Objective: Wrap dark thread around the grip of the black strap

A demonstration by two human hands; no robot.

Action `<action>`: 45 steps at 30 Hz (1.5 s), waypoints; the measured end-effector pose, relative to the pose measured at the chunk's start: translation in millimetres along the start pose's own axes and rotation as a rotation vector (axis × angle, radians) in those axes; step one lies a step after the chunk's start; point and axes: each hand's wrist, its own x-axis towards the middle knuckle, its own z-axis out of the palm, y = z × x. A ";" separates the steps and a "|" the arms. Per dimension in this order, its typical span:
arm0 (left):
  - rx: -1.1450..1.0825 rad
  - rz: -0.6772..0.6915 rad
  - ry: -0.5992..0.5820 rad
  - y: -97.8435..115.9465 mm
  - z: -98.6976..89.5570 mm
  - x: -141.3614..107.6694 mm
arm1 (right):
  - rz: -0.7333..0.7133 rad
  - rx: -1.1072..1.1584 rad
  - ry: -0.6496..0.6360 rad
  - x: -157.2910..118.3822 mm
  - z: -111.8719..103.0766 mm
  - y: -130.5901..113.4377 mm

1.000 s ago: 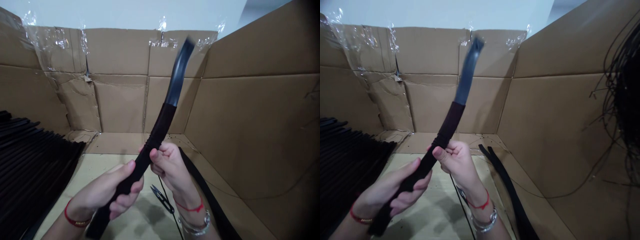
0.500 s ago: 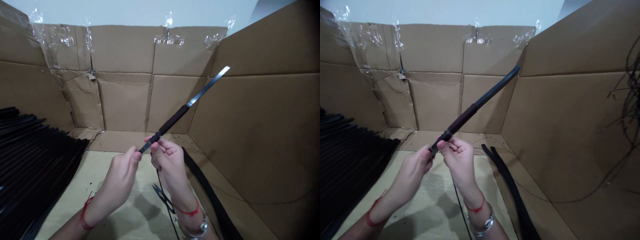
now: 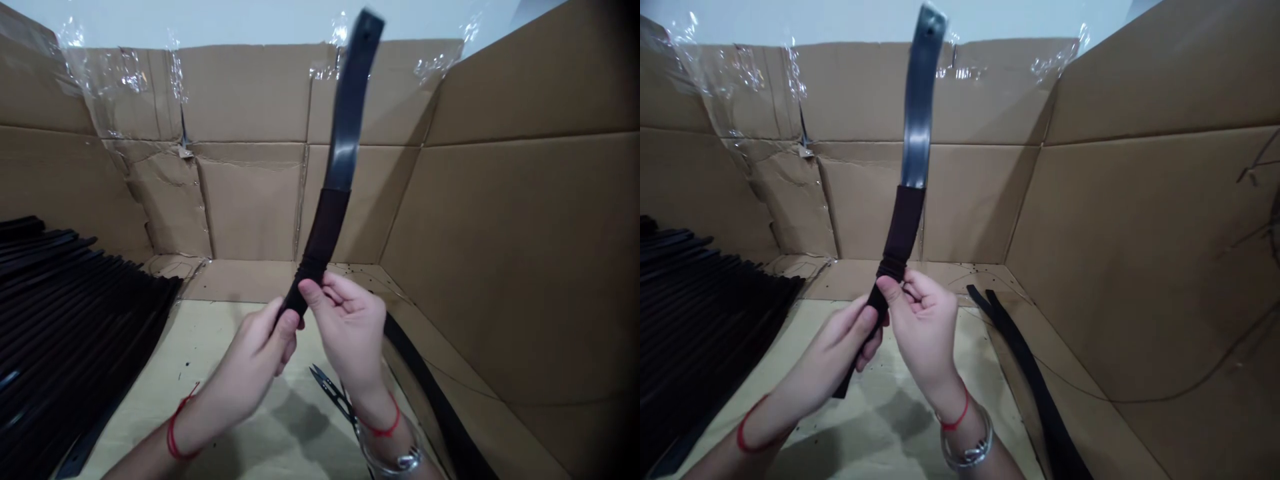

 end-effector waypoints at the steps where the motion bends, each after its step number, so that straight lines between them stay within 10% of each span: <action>1: 0.011 0.002 0.011 -0.3 0.2 -0.2 | 0.017 0.008 -0.015 -0.6 0.0 -0.7; 5: -0.217 -0.201 -0.324 -1.8 -4.5 4.3 | 0.167 0.051 -0.183 -1.8 -2.8 -2.0; 11: 0.083 -0.046 -0.010 -9.9 2.7 13.8 | 0.052 -0.025 0.026 4.8 -4.3 5.6; 26: 0.271 -0.023 -0.019 -0.2 2.9 -4.8 | -0.042 0.008 0.089 4.6 -14.7 -7.1; 36: -0.193 -0.274 -0.470 2.3 -6.3 -9.6 | 0.103 0.077 -0.279 -1.2 -17.3 -15.5; 41: 0.412 0.142 0.192 -3.2 -2.8 -0.9 | 0.023 -0.002 0.016 1.8 -6.9 -7.6; 45: 0.039 -0.109 -0.137 -8.1 -1.8 5.9 | 0.102 0.039 -0.124 3.9 -7.1 -0.6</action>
